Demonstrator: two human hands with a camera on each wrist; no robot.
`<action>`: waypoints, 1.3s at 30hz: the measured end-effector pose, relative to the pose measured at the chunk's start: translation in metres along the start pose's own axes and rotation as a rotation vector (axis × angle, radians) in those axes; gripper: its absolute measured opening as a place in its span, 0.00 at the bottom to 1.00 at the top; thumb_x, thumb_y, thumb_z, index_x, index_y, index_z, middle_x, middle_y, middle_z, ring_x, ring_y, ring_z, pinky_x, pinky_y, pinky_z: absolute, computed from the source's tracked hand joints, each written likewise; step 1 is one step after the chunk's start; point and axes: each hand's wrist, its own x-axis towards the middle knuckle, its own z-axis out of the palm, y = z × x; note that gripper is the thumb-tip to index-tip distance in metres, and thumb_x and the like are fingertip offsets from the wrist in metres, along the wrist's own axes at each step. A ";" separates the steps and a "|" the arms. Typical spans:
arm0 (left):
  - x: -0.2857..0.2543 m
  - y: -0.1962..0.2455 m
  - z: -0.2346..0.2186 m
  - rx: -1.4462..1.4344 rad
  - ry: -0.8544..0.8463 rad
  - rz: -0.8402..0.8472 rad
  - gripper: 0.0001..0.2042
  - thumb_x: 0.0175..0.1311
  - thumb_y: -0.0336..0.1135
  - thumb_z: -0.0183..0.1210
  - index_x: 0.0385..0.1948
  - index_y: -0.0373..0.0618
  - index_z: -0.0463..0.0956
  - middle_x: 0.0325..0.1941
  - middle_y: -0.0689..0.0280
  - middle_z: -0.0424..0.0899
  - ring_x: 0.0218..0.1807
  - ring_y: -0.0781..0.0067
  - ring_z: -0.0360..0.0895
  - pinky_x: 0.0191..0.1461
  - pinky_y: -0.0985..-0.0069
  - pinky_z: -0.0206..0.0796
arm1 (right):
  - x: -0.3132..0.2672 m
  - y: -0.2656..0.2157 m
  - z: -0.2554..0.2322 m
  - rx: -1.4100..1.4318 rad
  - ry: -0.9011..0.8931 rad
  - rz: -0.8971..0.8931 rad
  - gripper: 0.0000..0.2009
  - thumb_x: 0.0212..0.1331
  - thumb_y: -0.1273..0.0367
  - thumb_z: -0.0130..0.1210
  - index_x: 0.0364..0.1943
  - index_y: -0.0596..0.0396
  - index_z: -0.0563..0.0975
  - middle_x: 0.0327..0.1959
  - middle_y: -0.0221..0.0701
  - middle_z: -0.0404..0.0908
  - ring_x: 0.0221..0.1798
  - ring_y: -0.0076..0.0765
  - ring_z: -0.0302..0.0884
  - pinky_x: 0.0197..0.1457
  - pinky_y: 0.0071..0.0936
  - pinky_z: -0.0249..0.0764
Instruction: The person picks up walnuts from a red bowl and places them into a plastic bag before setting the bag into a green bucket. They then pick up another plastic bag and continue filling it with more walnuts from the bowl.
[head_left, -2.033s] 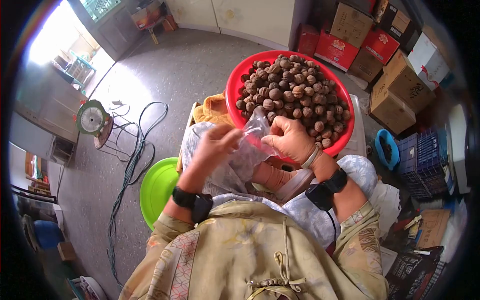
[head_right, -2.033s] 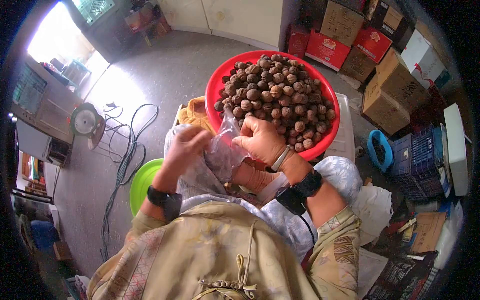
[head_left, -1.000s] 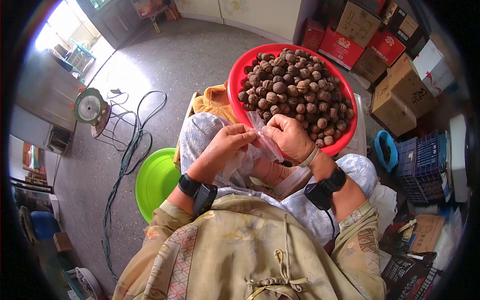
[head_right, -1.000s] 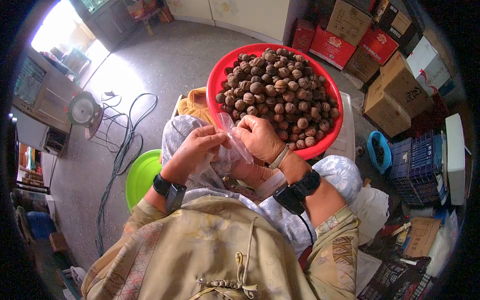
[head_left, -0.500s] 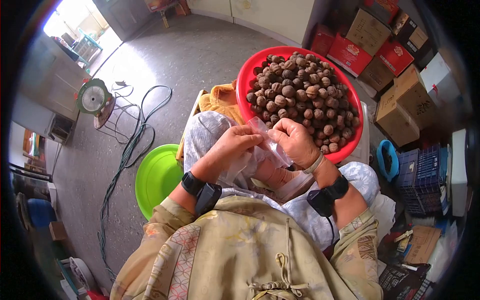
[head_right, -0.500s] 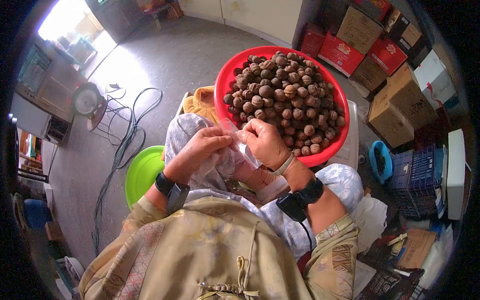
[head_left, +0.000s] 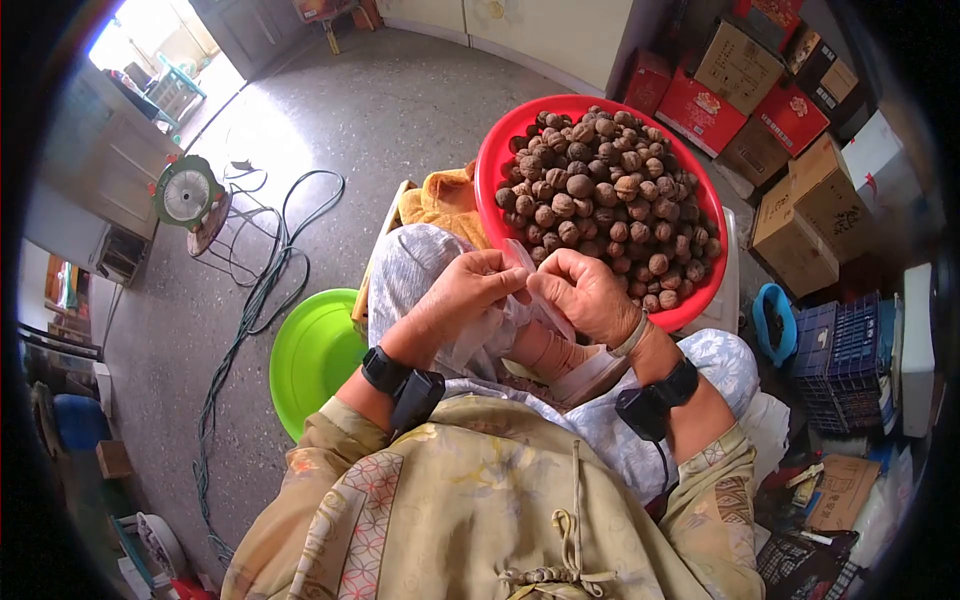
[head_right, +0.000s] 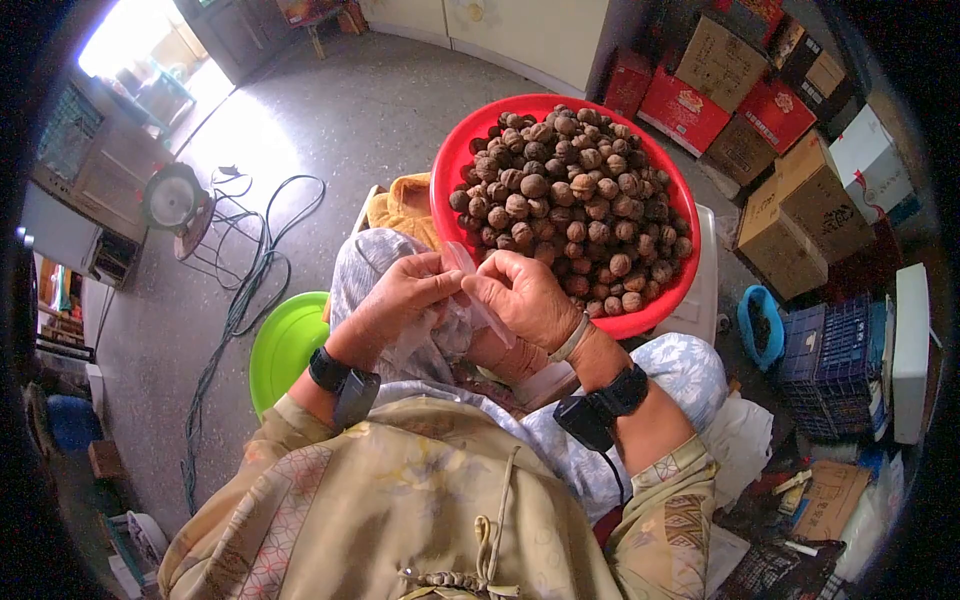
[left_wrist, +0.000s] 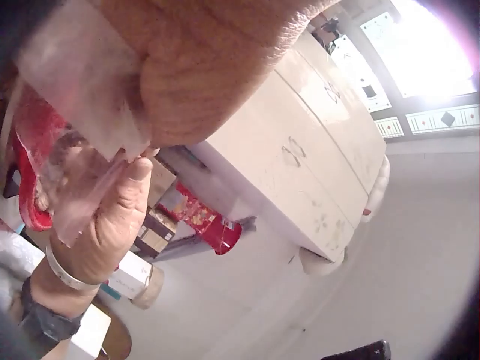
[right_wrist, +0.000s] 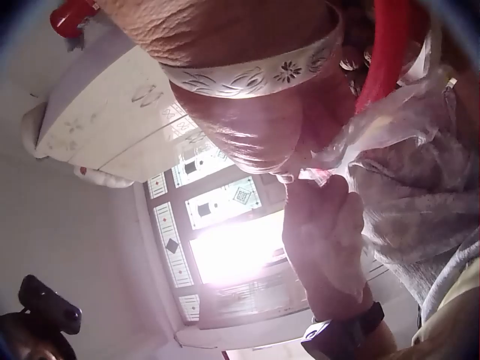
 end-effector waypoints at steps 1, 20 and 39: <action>0.001 -0.002 0.000 0.000 0.000 0.000 0.13 0.72 0.44 0.61 0.42 0.44 0.81 0.32 0.73 0.83 0.28 0.89 0.74 0.31 0.85 0.67 | 0.000 0.002 0.001 0.029 -0.028 0.016 0.06 0.68 0.69 0.58 0.37 0.58 0.79 0.31 0.22 0.80 0.34 0.15 0.72 0.38 0.20 0.73; -0.001 0.004 -0.003 0.186 0.152 -0.027 0.06 0.66 0.34 0.61 0.37 0.42 0.77 0.29 0.72 0.78 0.29 0.84 0.74 0.29 0.83 0.65 | 0.004 0.011 -0.015 0.266 0.096 0.044 0.05 0.67 0.70 0.56 0.33 0.55 0.77 0.25 0.21 0.78 0.25 0.12 0.70 0.30 0.15 0.69; -0.006 -0.002 0.001 0.618 0.256 0.325 0.06 0.64 0.28 0.59 0.39 0.38 0.77 0.34 0.64 0.81 0.38 0.77 0.78 0.45 0.74 0.73 | 0.000 0.029 0.007 -0.139 -0.058 0.016 0.09 0.66 0.68 0.60 0.33 0.60 0.80 0.27 0.21 0.78 0.31 0.13 0.70 0.33 0.18 0.68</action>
